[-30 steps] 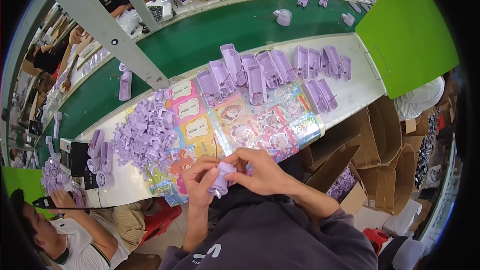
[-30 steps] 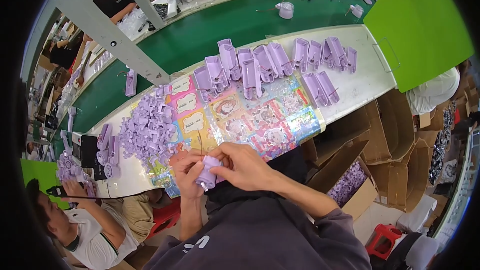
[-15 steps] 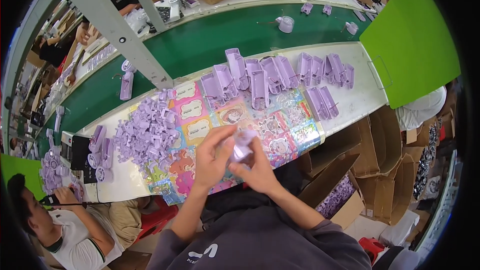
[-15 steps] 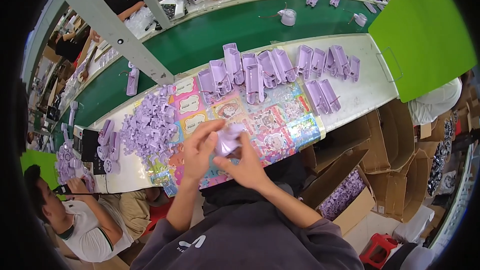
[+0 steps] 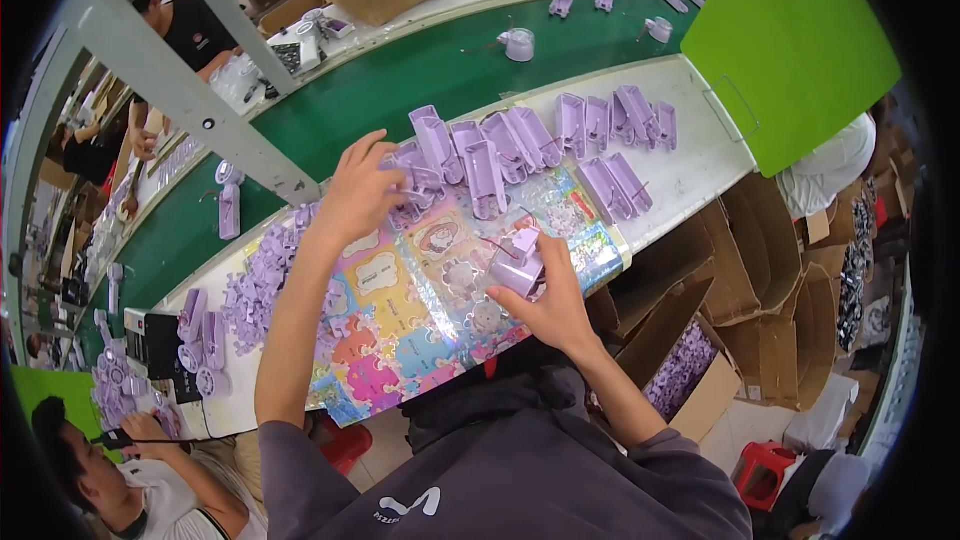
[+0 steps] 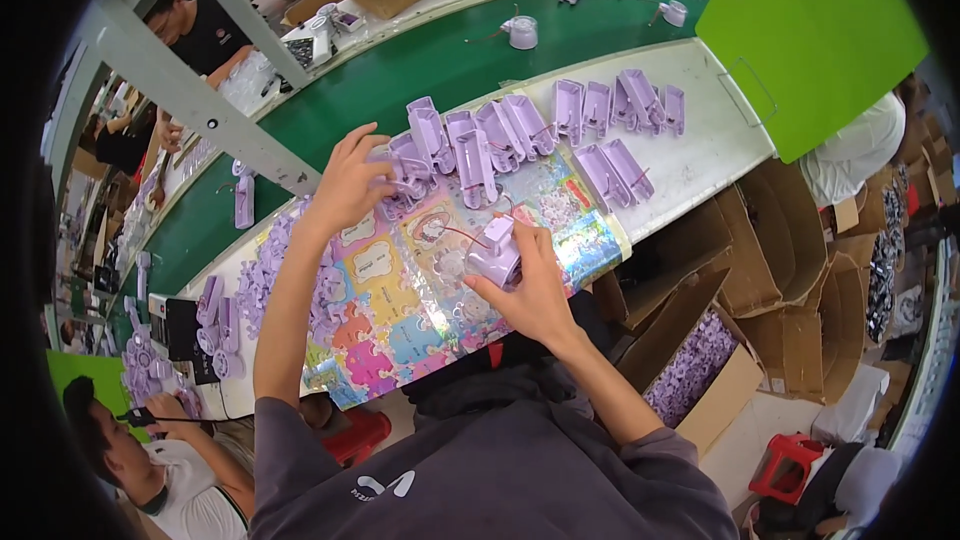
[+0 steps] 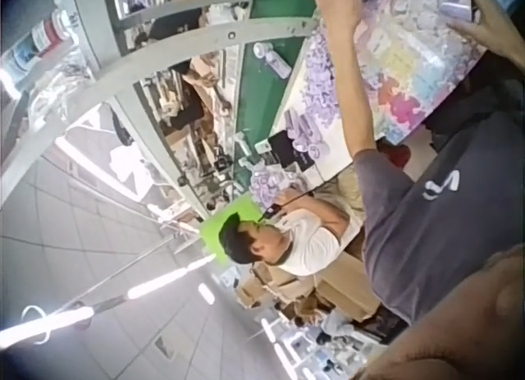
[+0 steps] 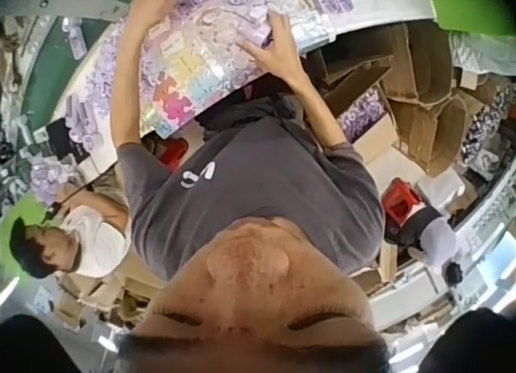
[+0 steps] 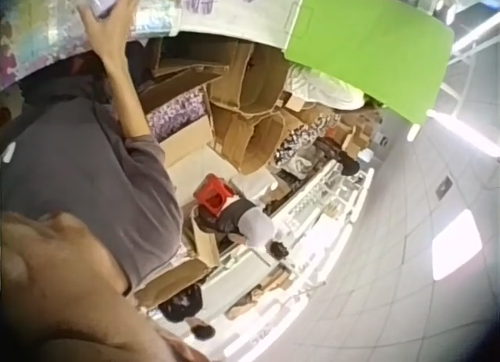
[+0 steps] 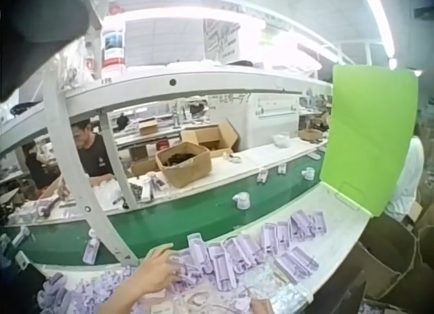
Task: The person assembles portable fans by inserting components into the fan head and handle casing halves, snapping the casing parts together by hand, and placing the assembled fan units onto the conveyor belt.
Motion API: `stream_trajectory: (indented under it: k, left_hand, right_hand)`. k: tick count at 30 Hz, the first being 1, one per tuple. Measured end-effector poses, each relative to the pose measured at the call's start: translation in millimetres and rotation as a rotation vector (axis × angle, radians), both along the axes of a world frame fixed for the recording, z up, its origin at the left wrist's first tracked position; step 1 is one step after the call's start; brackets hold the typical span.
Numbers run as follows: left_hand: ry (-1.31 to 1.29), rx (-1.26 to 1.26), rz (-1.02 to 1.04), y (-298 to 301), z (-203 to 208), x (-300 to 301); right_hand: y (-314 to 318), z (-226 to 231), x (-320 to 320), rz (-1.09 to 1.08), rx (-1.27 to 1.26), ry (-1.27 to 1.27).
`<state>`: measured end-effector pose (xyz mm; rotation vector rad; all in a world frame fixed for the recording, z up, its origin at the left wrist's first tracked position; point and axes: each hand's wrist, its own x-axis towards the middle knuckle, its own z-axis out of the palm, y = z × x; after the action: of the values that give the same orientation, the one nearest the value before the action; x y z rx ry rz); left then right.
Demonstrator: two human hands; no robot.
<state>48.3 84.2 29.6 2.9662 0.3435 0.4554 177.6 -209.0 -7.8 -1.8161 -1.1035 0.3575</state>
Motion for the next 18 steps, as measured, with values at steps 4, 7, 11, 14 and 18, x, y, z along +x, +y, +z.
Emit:
stream_trajectory:
  k: [4, 7, 11, 14, 18]
  left_hand:
    - [-0.011, -0.494, -0.105, -15.8, 21.6, -15.5]
    - [-0.031, -0.638, -0.13, -39.1, 25.7, -25.6]
    - [0.013, -0.573, -0.054, -62.5, 43.4, -35.5]
    - [-0.003, -0.569, -0.021, -73.6, 42.7, -41.2]
    - [-0.012, -0.734, -0.005, -76.8, 38.6, -42.8]
  right_hand:
    - [-1.0, 32.4, 6.1, 0.089, 0.013, -0.104]
    - [-3.0, 36.2, 16.7, 0.226, 0.068, -0.146]
    - [-3.3, 37.5, 24.2, 0.269, 0.127, -0.177]
    - [1.3, 39.1, 26.7, 0.248, 0.193, -0.284]
    - [6.4, 48.0, 27.7, 0.279, 0.216, -0.454]
